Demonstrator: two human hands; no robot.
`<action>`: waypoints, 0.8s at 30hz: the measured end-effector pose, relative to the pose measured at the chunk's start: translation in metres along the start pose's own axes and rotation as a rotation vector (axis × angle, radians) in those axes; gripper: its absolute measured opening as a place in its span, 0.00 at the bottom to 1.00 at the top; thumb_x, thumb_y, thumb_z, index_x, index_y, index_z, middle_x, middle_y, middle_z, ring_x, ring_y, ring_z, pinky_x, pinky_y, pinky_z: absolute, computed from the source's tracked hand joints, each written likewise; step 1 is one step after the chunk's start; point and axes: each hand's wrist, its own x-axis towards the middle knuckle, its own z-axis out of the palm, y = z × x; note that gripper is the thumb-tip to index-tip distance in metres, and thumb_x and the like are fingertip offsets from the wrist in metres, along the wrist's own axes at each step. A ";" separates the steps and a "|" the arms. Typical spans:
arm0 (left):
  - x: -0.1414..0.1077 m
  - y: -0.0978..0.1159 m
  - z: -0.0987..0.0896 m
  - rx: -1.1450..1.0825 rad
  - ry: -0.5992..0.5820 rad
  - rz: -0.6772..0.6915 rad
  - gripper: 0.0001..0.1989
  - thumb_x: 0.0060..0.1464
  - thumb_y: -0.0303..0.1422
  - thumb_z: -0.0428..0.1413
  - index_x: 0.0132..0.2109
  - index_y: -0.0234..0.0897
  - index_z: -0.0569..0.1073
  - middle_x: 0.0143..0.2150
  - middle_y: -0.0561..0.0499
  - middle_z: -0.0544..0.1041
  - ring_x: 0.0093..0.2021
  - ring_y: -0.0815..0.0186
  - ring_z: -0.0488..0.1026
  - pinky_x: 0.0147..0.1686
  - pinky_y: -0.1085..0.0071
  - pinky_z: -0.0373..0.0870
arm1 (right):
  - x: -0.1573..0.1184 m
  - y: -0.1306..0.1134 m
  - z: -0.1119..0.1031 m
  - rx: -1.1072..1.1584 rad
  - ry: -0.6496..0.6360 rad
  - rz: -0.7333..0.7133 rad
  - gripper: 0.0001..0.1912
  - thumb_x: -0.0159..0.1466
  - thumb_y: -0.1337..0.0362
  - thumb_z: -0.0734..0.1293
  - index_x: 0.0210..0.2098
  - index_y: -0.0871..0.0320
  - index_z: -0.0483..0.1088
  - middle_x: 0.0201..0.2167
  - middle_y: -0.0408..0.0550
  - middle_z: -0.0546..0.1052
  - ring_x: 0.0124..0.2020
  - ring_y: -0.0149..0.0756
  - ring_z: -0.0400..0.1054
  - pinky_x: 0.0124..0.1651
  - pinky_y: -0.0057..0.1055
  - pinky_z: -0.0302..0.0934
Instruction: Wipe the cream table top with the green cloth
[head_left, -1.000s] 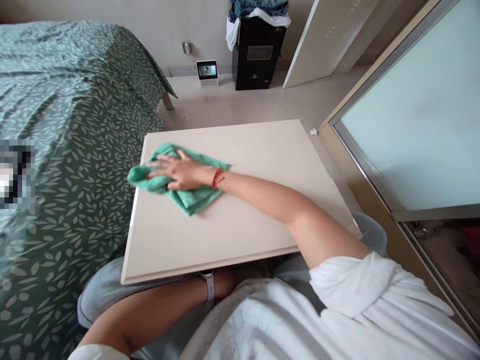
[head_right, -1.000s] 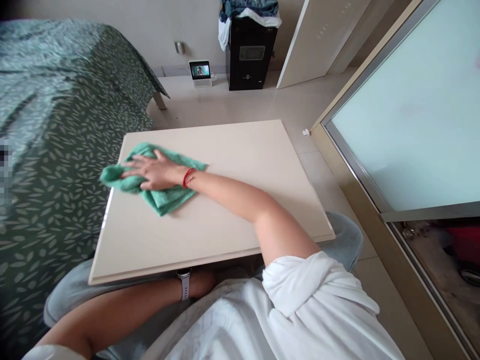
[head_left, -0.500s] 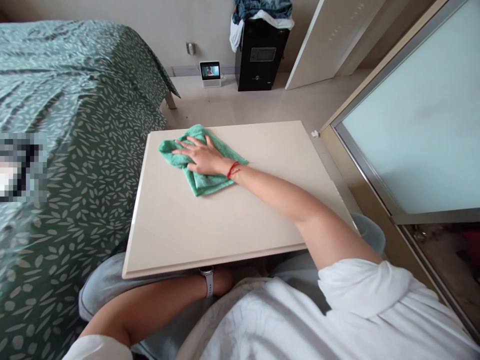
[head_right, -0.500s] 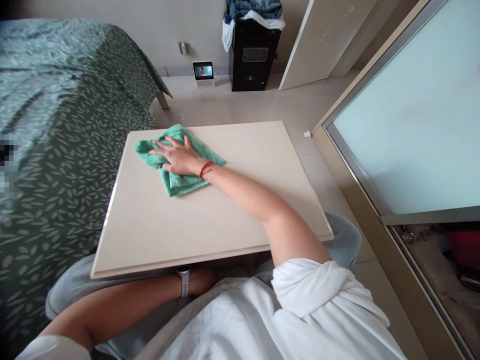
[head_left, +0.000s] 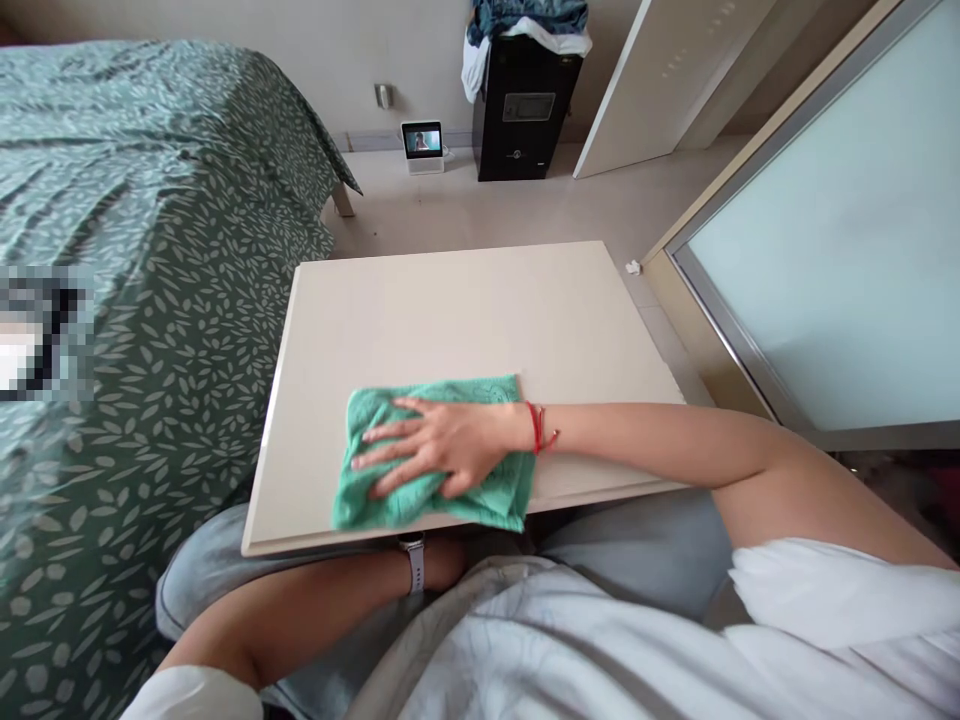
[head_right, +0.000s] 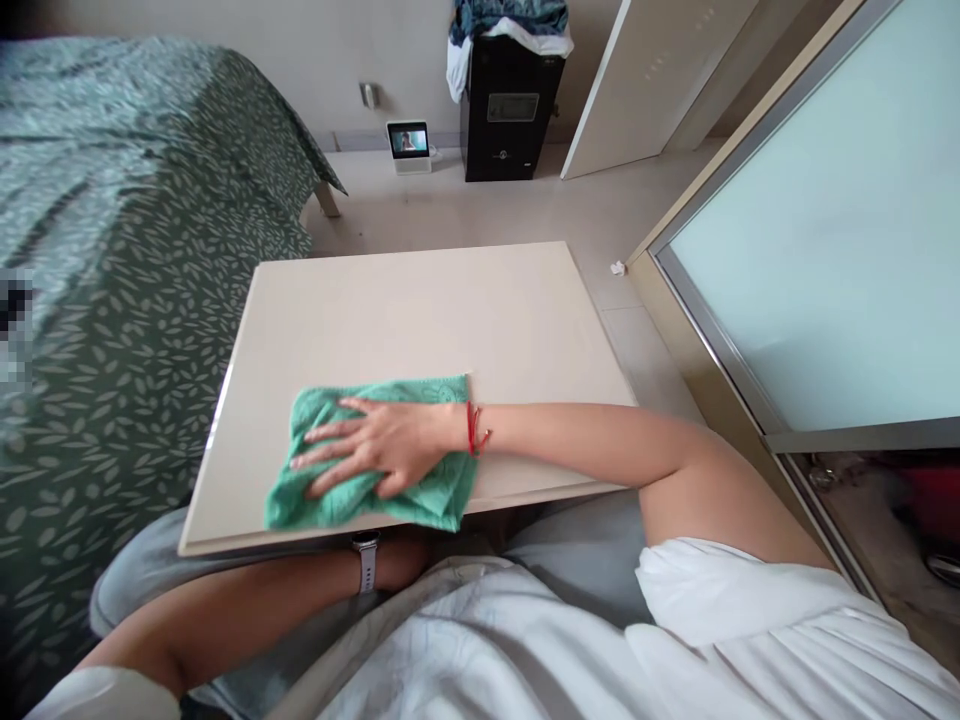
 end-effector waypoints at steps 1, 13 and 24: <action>0.000 0.002 0.000 0.025 -0.052 -0.004 0.11 0.72 0.27 0.61 0.53 0.26 0.87 0.54 0.32 0.88 0.56 0.48 0.87 0.59 0.54 0.83 | -0.001 0.017 -0.001 0.026 0.008 0.086 0.37 0.72 0.63 0.69 0.80 0.43 0.68 0.86 0.44 0.57 0.87 0.50 0.49 0.84 0.64 0.50; -0.003 0.011 -0.010 0.210 -0.172 0.058 0.16 0.67 0.22 0.58 0.54 0.22 0.88 0.51 0.22 0.86 0.57 0.38 0.87 0.59 0.50 0.80 | 0.014 0.185 -0.021 0.138 0.261 1.010 0.39 0.72 0.66 0.61 0.82 0.58 0.63 0.87 0.60 0.53 0.87 0.66 0.45 0.82 0.80 0.37; 0.006 -0.002 0.005 0.106 -0.050 0.075 0.12 0.64 0.21 0.61 0.46 0.26 0.90 0.46 0.28 0.88 0.48 0.44 0.90 0.50 0.60 0.83 | 0.007 0.069 -0.010 0.088 0.145 0.714 0.41 0.72 0.66 0.67 0.84 0.51 0.62 0.88 0.56 0.52 0.87 0.67 0.44 0.83 0.78 0.39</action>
